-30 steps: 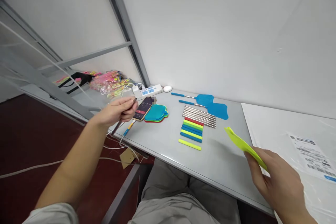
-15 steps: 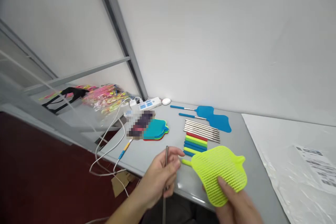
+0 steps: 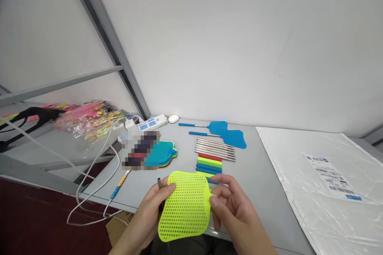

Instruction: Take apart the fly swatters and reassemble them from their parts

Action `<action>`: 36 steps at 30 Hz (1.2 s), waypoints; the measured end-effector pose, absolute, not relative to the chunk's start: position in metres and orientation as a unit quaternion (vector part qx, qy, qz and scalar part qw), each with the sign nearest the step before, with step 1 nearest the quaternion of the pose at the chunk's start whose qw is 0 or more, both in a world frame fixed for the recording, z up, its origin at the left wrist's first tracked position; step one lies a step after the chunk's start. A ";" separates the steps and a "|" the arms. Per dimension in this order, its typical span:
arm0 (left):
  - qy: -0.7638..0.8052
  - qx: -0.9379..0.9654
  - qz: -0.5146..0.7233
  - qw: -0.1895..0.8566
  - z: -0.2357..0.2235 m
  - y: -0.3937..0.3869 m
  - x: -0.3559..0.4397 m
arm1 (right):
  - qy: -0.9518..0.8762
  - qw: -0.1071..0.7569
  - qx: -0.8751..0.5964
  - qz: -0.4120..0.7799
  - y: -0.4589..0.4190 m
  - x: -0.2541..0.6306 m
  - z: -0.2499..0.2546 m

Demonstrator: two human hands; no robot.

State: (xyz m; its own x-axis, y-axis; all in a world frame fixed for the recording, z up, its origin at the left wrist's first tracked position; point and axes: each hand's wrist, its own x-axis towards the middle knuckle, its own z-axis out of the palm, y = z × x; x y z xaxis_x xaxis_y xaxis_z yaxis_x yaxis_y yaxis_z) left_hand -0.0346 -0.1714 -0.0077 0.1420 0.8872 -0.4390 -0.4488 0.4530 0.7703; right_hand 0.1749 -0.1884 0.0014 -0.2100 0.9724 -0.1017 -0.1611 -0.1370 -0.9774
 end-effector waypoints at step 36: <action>0.302 0.060 0.675 0.671 -0.011 -0.144 -0.123 | -0.818 0.253 -0.470 0.215 -0.040 0.052 -0.016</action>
